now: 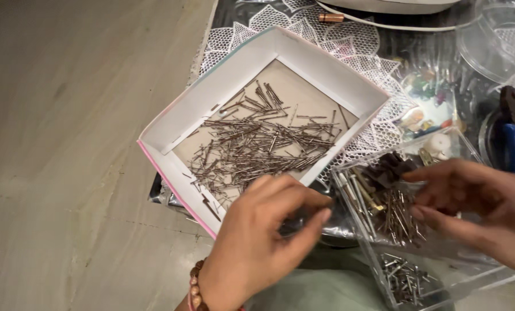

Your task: The person sorts various metal fasteners, including nails and screws, from a large white box into a clear plastic container by hand, picking them up one by one, and then uses a pair of blue-handled pliers to pick up a fastener from the box.

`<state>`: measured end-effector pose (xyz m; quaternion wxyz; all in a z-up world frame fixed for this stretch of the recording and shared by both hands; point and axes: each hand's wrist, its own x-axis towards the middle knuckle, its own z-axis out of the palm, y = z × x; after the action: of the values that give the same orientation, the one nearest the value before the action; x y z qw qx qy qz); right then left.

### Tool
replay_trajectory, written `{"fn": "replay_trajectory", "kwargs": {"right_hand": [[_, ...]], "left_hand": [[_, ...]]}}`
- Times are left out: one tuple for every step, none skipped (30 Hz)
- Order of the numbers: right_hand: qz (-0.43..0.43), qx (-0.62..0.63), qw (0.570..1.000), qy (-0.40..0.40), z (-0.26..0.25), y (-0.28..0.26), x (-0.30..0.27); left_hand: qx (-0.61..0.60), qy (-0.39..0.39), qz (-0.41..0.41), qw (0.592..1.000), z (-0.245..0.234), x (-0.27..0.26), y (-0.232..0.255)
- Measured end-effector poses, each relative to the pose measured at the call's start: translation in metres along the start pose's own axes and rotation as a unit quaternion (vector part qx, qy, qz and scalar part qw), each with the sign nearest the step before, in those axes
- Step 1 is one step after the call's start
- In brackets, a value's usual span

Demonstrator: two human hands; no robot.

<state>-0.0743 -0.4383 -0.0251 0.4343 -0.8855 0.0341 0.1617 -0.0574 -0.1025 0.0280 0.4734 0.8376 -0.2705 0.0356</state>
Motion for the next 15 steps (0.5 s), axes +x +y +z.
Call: {"fn": "replay_trajectory", "kwargs": {"right_hand": [[0.015, 0.021, 1.0, 0.012, 0.0, 0.011, -0.005], [0.024, 0.033, 0.999, 0.017, 0.002, 0.02, -0.008], [0.032, 0.044, 0.998, 0.023, 0.003, 0.027, -0.012], [0.017, 0.092, 0.995, 0.018, 0.007, 0.031, -0.013], [0.001, 0.139, 0.99, 0.013, 0.008, 0.033, -0.015], [0.002, 0.14, 0.99, 0.016, 0.007, 0.032, -0.016], [0.066, 0.114, 0.991, 0.026, 0.008, 0.03, -0.017], [0.129, 0.087, 0.987, 0.036, 0.007, 0.028, -0.016], [0.13, 0.088, 0.987, 0.038, 0.006, 0.027, -0.015], [0.123, 0.086, 0.988, 0.024, 0.005, 0.027, -0.013], [0.117, 0.084, 0.99, 0.01, 0.004, 0.029, -0.013], [0.117, 0.084, 0.99, 0.01, 0.004, 0.033, -0.012], [0.062, 0.125, 0.99, -0.009, 0.004, 0.038, -0.012], [0.007, 0.167, 0.986, -0.028, 0.003, 0.042, -0.011], [0.006, 0.167, 0.986, -0.029, 0.003, 0.046, -0.011]], "left_hand": [[0.0, -0.001, 0.0, 1.0, 0.004, 0.001, 0.003], [-0.013, -0.023, 0.002, 1.0, 0.009, 0.001, 0.005], [-0.026, -0.044, 0.003, 0.999, 0.013, 0.002, 0.008], [-0.026, -0.047, 0.004, 0.999, 0.019, 0.003, 0.009], [-0.026, -0.063, -0.001, 0.998, 0.025, 0.005, 0.01], [-0.025, -0.08, -0.004, 0.997, 0.03, 0.006, 0.01], [-0.026, -0.082, -0.002, 0.996, 0.036, 0.008, 0.01], [-0.032, -0.081, 0.0, 0.996, 0.041, 0.009, 0.01], [-0.038, -0.081, 0.003, 0.996, 0.047, 0.01, 0.009], [-0.039, -0.082, 0.004, 0.996, 0.052, 0.011, 0.007], [-0.029, -0.095, -0.009, 0.995, 0.057, 0.012, 0.005], [-0.019, -0.107, -0.021, 0.994, 0.062, 0.012, 0.003], [-0.019, -0.107, -0.021, 0.994, 0.067, 0.013, 0.002], [-0.014, -0.101, -0.01, 0.995, 0.071, 0.013, 0.001], [-0.008, -0.096, 0.0, 0.995, 0.075, 0.013, 0.0]]}}
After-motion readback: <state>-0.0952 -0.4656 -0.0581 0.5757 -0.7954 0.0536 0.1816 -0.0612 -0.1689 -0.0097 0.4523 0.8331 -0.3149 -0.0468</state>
